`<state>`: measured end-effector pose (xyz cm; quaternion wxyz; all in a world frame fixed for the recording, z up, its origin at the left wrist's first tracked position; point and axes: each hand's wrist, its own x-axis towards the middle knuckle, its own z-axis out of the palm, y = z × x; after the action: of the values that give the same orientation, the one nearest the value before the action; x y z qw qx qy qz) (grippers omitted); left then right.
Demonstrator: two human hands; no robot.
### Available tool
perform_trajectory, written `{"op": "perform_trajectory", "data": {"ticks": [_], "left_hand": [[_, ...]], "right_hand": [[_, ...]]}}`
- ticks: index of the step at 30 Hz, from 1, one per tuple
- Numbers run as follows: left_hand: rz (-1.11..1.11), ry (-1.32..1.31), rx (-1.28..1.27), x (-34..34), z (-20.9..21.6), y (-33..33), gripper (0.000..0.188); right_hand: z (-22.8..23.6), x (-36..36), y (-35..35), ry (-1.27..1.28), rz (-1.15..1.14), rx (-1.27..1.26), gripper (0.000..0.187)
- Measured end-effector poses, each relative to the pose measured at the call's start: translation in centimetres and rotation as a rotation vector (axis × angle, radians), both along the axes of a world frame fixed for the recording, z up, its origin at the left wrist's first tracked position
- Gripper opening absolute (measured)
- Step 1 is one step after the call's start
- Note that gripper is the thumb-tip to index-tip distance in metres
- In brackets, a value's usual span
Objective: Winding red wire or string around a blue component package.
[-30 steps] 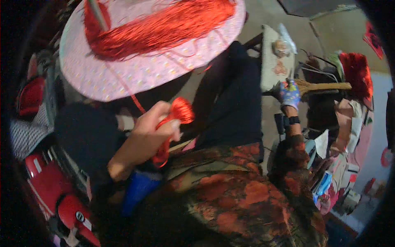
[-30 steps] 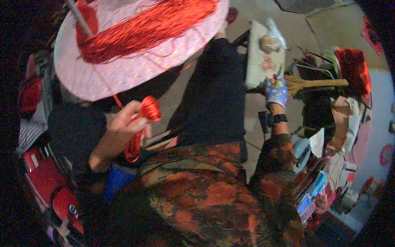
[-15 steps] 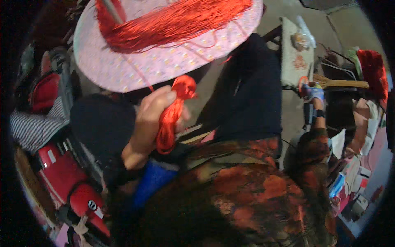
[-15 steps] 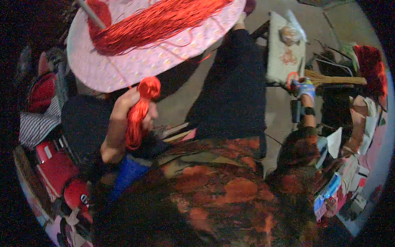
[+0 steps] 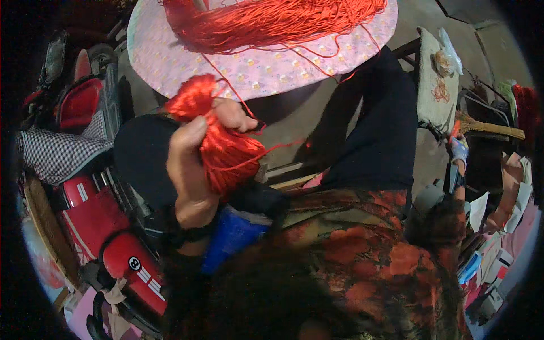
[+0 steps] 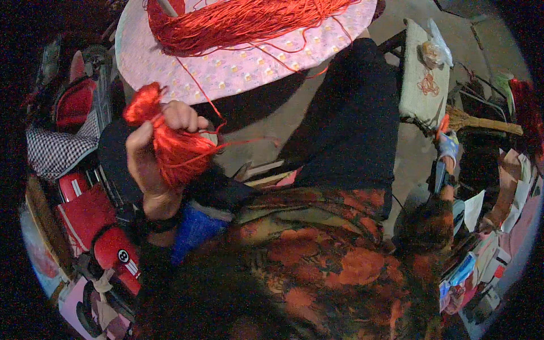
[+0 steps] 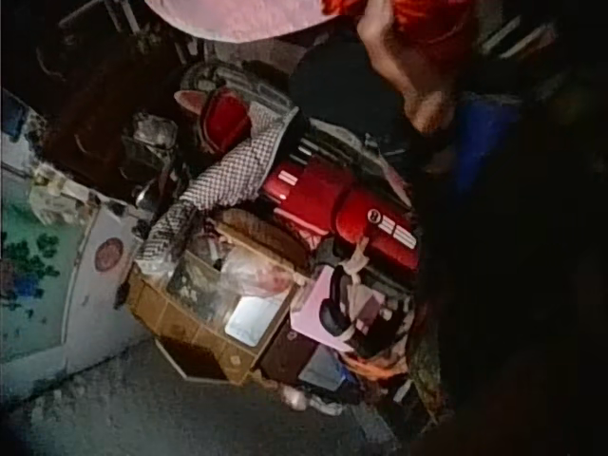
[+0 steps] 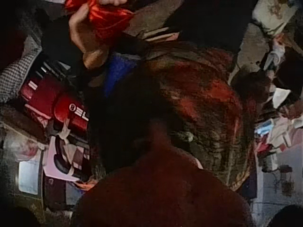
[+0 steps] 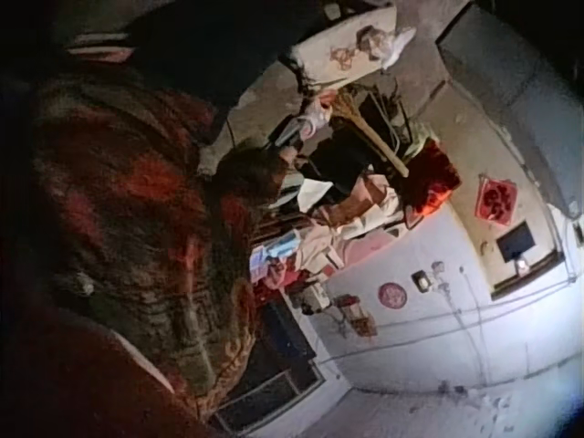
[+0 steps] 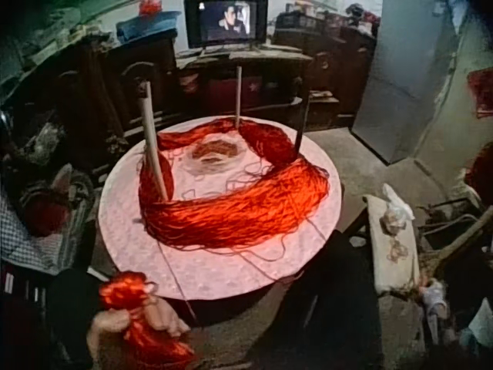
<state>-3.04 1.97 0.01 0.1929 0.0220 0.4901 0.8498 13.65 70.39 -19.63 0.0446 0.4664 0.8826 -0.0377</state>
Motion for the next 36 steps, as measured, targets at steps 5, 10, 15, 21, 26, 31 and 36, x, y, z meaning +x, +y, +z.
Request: {"op": "perform_trajectory", "data": {"ticks": [5, 10, 15, 21, 26, 31, 36], "left_hand": [[0.037, 0.097, 0.296, 0.0, 0.3, -1.3, 0.025], [0.065, 0.300, 0.246, 0.3, 0.5, -2.1, 0.026], [0.180, 0.362, 0.167, 0.6, 0.7, -2.8, 0.023], [0.182, 0.402, 0.191, 0.6, 0.8, -3.7, 0.020], [0.220, 0.344, 0.223, 1.2, 1.2, -3.6, 0.017], [0.262, 0.259, 0.176, 1.4, 0.2, -3.7, 0.015], [0.199, 0.229, 0.215, 1.4, -0.3, -3.5, 0.013]], "right_hand": [[8.7, -4.0, -13.1, 0.332, 0.453, 0.076, 0.062], [16.9, -10.7, -32.5, 0.552, 0.676, -0.989, 0.043], [14.7, -11.6, -39.3, 0.094, 0.732, -1.834, 0.030], [8.7, -11.7, -42.0, -0.409, 0.899, -2.318, 0.058], [8.2, -13.8, -45.7, -0.391, 1.235, -2.336, 0.061], [9.6, -14.2, -47.6, -0.065, 1.123, -2.155, 0.051], [10.5, -15.0, -49.2, -0.179, 0.986, -2.302, 0.050]]}}
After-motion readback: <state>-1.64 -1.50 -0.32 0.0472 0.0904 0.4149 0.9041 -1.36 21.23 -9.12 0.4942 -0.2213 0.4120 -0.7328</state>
